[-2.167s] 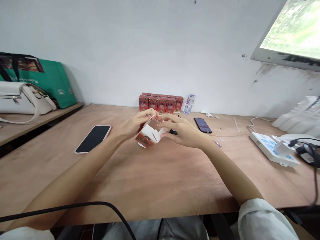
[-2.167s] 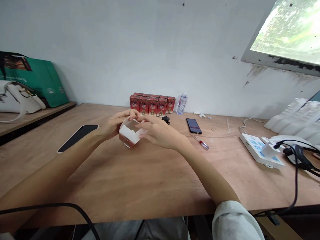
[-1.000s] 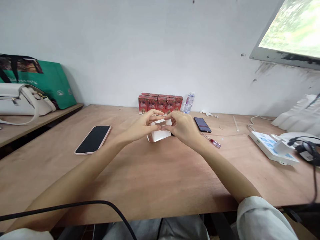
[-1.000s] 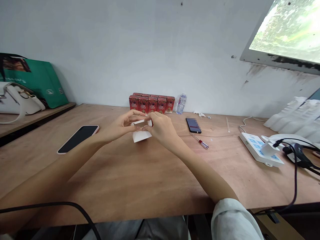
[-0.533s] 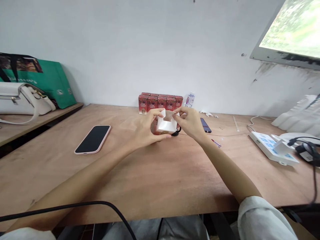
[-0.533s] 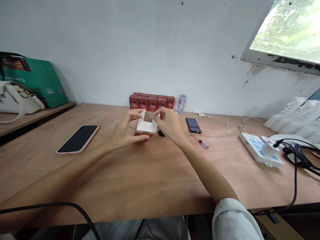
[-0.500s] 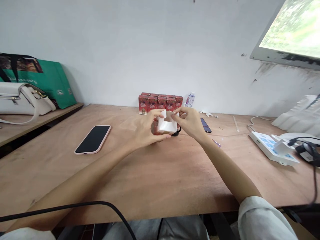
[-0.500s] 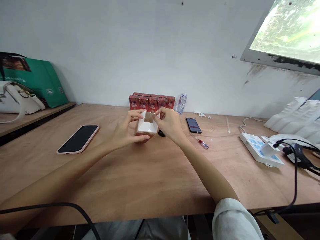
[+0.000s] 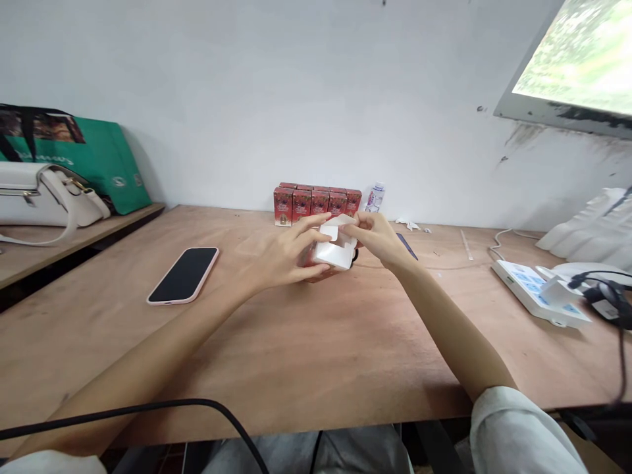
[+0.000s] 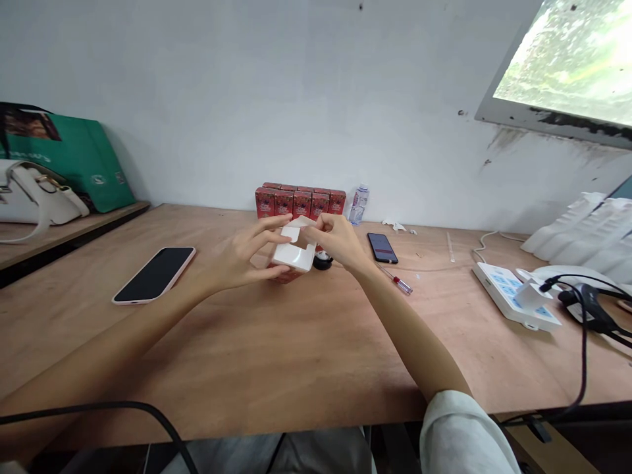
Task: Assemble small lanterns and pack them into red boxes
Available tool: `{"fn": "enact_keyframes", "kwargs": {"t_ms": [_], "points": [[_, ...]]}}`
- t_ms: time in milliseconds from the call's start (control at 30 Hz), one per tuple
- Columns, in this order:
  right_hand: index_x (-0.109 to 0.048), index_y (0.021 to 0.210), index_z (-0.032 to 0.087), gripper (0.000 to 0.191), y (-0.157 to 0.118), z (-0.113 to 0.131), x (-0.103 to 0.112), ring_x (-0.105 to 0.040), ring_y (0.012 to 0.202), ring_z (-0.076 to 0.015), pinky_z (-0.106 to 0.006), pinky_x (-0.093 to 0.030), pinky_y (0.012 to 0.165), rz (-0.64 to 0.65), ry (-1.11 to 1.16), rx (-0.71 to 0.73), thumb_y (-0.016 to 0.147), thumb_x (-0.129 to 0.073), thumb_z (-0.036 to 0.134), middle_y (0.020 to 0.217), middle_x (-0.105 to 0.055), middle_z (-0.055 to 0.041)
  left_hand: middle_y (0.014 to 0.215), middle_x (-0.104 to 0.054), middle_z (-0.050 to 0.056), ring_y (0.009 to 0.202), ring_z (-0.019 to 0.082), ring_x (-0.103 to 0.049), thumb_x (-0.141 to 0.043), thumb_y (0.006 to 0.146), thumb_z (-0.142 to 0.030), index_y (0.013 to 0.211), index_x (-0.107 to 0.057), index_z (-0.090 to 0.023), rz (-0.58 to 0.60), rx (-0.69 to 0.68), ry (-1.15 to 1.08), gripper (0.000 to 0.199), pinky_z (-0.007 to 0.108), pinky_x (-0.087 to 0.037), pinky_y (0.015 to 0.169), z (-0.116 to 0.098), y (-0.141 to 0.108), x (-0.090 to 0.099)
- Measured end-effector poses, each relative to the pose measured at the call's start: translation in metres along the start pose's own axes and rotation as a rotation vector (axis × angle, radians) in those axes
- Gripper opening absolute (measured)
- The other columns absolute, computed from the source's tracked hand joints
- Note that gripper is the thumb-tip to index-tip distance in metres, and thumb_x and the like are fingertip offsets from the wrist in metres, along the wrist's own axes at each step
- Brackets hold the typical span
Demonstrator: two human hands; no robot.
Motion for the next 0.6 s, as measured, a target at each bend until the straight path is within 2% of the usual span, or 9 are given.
{"fn": "enact_keyframes", "kwargs": {"t_ms": [167, 267, 400, 500, 600], "points": [[-0.053, 0.064, 0.017, 0.022, 0.001, 0.0, 0.001, -0.057, 0.061, -0.011, -0.025, -0.05, 0.057, -0.02, 0.084, -0.045, 0.07, -0.062, 0.036, 0.063, -0.059, -0.0005, 0.121, -0.059, 0.013, 0.118, 0.029, -0.051, -0.056, 0.078, -0.03, 0.114, -0.055, -0.021, -0.041, -0.004, 0.214, 0.038, 0.047, -0.036, 0.1, -0.001, -0.001, -0.003], [-0.054, 0.064, 0.016, 0.022, 0.001, -0.001, 0.001, -0.057, 0.061, -0.0113, -0.024, -0.049, 0.057, -0.034, 0.061, -0.032, 0.07, -0.061, 0.036, 0.061, -0.058, -0.0002, 0.126, -0.057, 0.011, 0.118, 0.028, -0.051, -0.054, 0.078, -0.026, 0.123, -0.051, -0.022, -0.001, -0.049, 0.279, 0.046, 0.047, -0.031, 0.103, -0.004, -0.002, -0.009], [-0.052, 0.058, 0.017, 0.025, 0.0, 0.001, 0.002, -0.053, 0.057, -0.0102, -0.022, -0.043, 0.053, -0.083, -0.06, 0.035, 0.072, -0.06, 0.037, 0.054, -0.055, 0.0016, 0.135, -0.05, 0.009, 0.123, 0.03, -0.047, -0.059, 0.078, -0.029, 0.127, -0.05, -0.031, 0.059, -0.123, 0.333, 0.05, 0.051, -0.026, 0.105, -0.008, -0.004, -0.014], [-0.05, 0.056, 0.018, 0.028, -0.003, 0.005, 0.001, -0.051, 0.054, -0.0097, -0.022, -0.04, 0.051, -0.097, -0.128, 0.069, 0.074, -0.059, 0.038, 0.051, -0.052, 0.0026, 0.137, -0.047, 0.011, 0.125, 0.033, -0.043, -0.062, 0.077, -0.035, 0.129, -0.048, -0.033, 0.061, -0.12, 0.371, 0.054, 0.054, -0.027, 0.104, -0.009, -0.005, -0.016], [-0.053, 0.061, 0.018, 0.027, -0.005, 0.008, -0.001, -0.052, 0.057, -0.0104, -0.023, -0.041, 0.053, -0.085, -0.135, 0.093, 0.077, -0.057, 0.039, 0.054, -0.052, 0.0026, 0.133, -0.049, 0.013, 0.124, 0.034, -0.045, -0.06, 0.08, -0.033, 0.128, -0.049, -0.029, -0.007, -0.112, 0.411, 0.05, 0.052, -0.034, 0.1, -0.008, -0.006, -0.016]]}}
Point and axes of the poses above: each hand's wrist, its own y-axis towards the middle knuckle, its own x-axis out of the back of the hand, z = x × y, the point moved 5 cm from there along y, towards the middle knuckle
